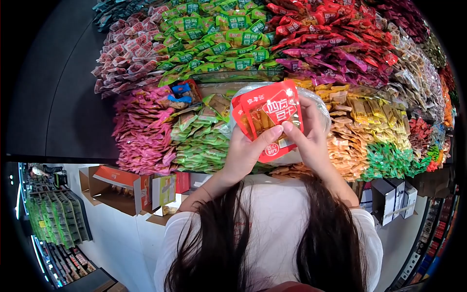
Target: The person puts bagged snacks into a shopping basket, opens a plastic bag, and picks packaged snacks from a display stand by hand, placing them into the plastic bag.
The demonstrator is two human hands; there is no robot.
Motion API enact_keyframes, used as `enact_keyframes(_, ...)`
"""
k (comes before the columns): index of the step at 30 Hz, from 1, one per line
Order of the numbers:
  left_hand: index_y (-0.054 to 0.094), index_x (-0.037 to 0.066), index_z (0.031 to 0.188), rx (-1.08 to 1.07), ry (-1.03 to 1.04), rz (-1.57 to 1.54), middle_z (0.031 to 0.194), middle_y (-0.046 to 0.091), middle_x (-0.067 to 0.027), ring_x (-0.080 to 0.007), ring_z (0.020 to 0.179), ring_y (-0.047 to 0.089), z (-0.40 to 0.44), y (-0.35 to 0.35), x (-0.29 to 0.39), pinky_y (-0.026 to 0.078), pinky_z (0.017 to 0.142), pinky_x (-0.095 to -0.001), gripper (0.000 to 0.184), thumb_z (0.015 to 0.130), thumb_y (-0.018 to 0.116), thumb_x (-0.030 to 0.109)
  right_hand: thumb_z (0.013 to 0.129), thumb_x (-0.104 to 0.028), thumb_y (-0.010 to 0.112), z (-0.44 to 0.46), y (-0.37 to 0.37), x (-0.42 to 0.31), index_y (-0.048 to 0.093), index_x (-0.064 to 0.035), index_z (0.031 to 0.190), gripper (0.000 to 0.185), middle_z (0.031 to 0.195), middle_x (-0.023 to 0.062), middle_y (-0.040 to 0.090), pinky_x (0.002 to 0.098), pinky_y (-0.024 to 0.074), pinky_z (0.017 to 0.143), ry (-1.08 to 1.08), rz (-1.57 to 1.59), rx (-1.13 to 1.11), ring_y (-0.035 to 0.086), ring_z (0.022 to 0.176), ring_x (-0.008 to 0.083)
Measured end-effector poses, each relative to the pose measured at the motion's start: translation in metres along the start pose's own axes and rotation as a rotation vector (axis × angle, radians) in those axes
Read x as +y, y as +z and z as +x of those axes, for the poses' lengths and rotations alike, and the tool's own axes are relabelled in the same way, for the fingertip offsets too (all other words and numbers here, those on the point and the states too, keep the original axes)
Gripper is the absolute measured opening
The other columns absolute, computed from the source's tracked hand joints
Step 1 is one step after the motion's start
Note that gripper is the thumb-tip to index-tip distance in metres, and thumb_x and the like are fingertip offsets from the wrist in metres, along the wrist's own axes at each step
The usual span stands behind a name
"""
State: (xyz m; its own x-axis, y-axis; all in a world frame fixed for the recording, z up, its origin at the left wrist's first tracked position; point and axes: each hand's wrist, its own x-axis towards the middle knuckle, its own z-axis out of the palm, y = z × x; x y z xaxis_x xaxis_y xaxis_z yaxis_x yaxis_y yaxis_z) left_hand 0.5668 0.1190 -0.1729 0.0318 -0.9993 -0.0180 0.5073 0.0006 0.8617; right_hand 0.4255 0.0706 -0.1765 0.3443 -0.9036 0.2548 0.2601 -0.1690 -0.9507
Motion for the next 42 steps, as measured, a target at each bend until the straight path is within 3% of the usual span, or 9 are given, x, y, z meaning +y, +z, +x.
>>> enact_keyframes(4, 0.05, -0.002, 0.116, 0.027, 0.186, 0.289, 0.106, 0.06, -0.0072, -0.0123, 0.097, 0.057, 0.002, -0.004, 0.007, 0.047, 0.084, -0.0277, 0.03, 0.088, 0.056, 0.005, 0.089, -0.014, 0.06, -0.002, -0.001, -0.003, 0.035, -0.0021, 0.133, 0.052, 0.12, 0.006, 0.05, 0.0273, 0.0411, 0.092, 0.332, 0.242, -0.218, 0.05, 0.108, 0.0121)
enact_keyframes(6, 0.048, -0.003, 0.118, -0.039, 0.322, 0.725, 0.105, 0.06, -0.0069, -0.0127, 0.097, 0.057, 0.004, -0.01, 0.007, 0.046, 0.084, -0.0275, 0.032, 0.089, 0.056, 0.008, 0.088, -0.014, 0.061, 0.0, 0.0, 0.0, 0.039, -0.0032, 0.13, 0.048, 0.117, 0.0041, 0.052, 0.0268, 0.0423, 0.09, 0.195, 0.196, -0.181, 0.05, 0.106, 0.0109)
enact_keyframes(7, 0.048, 0.002, 0.122, 0.008, 0.274, 0.698, 0.118, 0.049, -0.0152, -0.0238, 0.107, 0.05, 0.005, -0.008, 0.01, 0.043, 0.085, -0.0343, 0.055, 0.078, 0.071, 0.025, 0.087, -0.012, 0.062, 0.002, -0.004, -0.003, 0.042, -0.004, 0.126, 0.046, 0.114, 0.0029, 0.054, 0.026, 0.0437, 0.087, 0.282, 0.272, -0.181, 0.052, 0.103, 0.0103)
enact_keyframes(14, 0.055, 0.011, 0.114, 0.226, 0.388, 1.241, 0.118, 0.043, -0.0116, -0.0225, 0.103, 0.046, -0.001, -0.05, 0.044, 0.045, 0.073, -0.0296, 0.047, 0.076, 0.072, 0.033, 0.086, -0.004, 0.059, 0.033, -0.052, -0.024, 0.046, -0.0041, 0.115, 0.031, 0.101, 0.0021, 0.06, 0.0247, 0.0481, 0.079, -0.084, 0.138, 0.205, 0.058, 0.089, 0.0092)
enact_keyframes(20, 0.055, 0.009, 0.115, -0.021, 0.009, 0.964, 0.121, 0.044, -0.0042, -0.012, 0.099, 0.049, -0.01, -0.049, 0.02, 0.045, 0.07, -0.0212, 0.039, 0.078, 0.068, 0.005, 0.086, -0.006, 0.061, 0.025, -0.047, -0.025, 0.048, -0.0013, 0.117, 0.033, 0.108, 0.0034, 0.057, 0.0251, 0.0466, 0.083, 0.077, -0.005, -0.121, 0.056, 0.095, 0.0099)
enact_keyframes(23, 0.046, 0.002, 0.128, -0.114, 0.086, 0.866, 0.127, 0.045, -0.0054, -0.0143, 0.115, 0.047, -0.003, -0.061, 0.009, 0.041, 0.092, -0.0266, 0.052, 0.077, 0.056, -0.008, 0.087, -0.008, 0.059, 0.026, -0.037, -0.009, 0.048, -0.0006, 0.119, 0.035, 0.108, 0.0029, 0.057, 0.0254, 0.0462, 0.082, 0.158, -0.019, -0.23, 0.056, 0.095, 0.0096)
enact_keyframes(30, 0.031, 0.001, 0.14, -0.085, 0.164, 0.688, 0.142, 0.035, -0.0116, -0.0192, 0.13, 0.035, -0.009, -0.066, 0.029, 0.026, 0.105, -0.0289, 0.071, 0.073, 0.048, -0.011, 0.083, -0.002, 0.059, 0.046, -0.049, -0.014, 0.054, -0.0009, 0.114, 0.031, 0.092, 0.0068, 0.062, 0.0277, 0.0456, 0.078, 0.089, -0.58, -0.284, 0.057, 0.087, 0.0135)
enact_keyframes(33, 0.031, 0.001, 0.14, -0.084, 0.158, 0.643, 0.142, 0.034, -0.0134, -0.0202, 0.133, 0.031, -0.001, -0.059, 0.03, 0.021, 0.108, -0.0306, 0.071, 0.072, 0.045, -0.01, 0.081, -0.008, 0.06, 0.051, -0.043, -0.017, 0.055, -0.0053, 0.116, 0.035, 0.091, 0.0149, 0.063, 0.0347, 0.0471, 0.072, 0.007, -0.802, -0.687, 0.061, 0.082, 0.0265)
enact_keyframes(42, 0.044, 0.003, 0.133, -0.084, 0.428, 0.962, 0.137, 0.041, -0.0123, -0.0218, 0.129, 0.038, 0.017, -0.047, 0.068, 0.031, 0.103, -0.0306, 0.067, 0.068, 0.044, -0.011, 0.086, -0.017, 0.052, 0.092, -0.028, 0.004, 0.056, -0.0059, 0.116, 0.032, 0.091, 0.0195, 0.063, 0.0417, 0.0466, 0.078, 0.061, -0.955, -0.476, 0.061, 0.086, 0.0345)
